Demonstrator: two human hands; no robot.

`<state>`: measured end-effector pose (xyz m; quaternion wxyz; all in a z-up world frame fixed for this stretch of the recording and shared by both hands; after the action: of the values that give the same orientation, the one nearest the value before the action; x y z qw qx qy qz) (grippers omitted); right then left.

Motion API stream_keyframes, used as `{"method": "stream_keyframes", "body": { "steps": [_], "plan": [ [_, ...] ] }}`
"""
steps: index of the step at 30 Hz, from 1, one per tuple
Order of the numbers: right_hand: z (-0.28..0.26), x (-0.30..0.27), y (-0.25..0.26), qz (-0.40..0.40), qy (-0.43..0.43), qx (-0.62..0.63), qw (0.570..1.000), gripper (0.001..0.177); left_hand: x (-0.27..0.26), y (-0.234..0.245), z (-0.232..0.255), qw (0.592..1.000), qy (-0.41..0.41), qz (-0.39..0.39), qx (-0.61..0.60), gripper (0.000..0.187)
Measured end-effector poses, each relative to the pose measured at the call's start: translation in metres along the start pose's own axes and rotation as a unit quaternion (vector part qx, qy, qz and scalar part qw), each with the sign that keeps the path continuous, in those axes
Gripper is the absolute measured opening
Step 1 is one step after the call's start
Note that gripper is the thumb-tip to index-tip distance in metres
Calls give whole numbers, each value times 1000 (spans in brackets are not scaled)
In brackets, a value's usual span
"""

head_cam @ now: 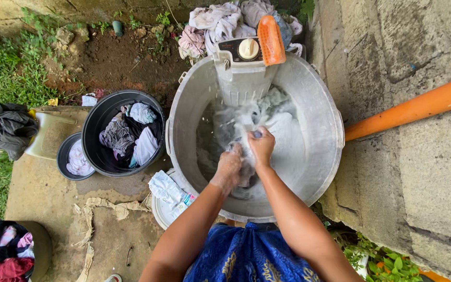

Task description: The person washes laundry by scrubbing garments with a brush and by hand in a tub of soapy water, then soaking and wringing them.

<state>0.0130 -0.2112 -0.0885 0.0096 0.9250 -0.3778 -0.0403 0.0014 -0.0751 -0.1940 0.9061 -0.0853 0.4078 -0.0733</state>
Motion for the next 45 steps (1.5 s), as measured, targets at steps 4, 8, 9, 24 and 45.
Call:
{"method": "stream_keyframes", "body": {
  "steps": [4,8,9,24,45],
  "plan": [
    [-27,-57,-7,-113,85,-8,990,12,16,0,11,998,-45,-45,-14,31],
    [-48,-71,2,-189,141,251,939,16,-30,-11,49,981,-87,-155,-81,33],
    [-45,-50,21,-132,155,120,972,16,-43,-4,66,982,-33,-181,-39,31],
    [-140,67,184,6,136,223,965,18,-172,113,251,944,-193,-15,266,58],
    [84,-6,60,-171,17,-244,954,50,-210,23,241,840,-223,-397,-294,127]
  ]
}}
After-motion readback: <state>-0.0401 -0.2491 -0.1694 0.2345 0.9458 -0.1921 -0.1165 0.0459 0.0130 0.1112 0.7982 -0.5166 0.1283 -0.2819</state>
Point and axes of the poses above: each hand's wrist, its own x-axis towards the middle knuckle, its own y-axis out of the back of the hand, z = x × y, the point moved 6 cm from there along x, towards the middle knuckle, and after that the axes turned 11 degrees about x, right-handed, at the moved point
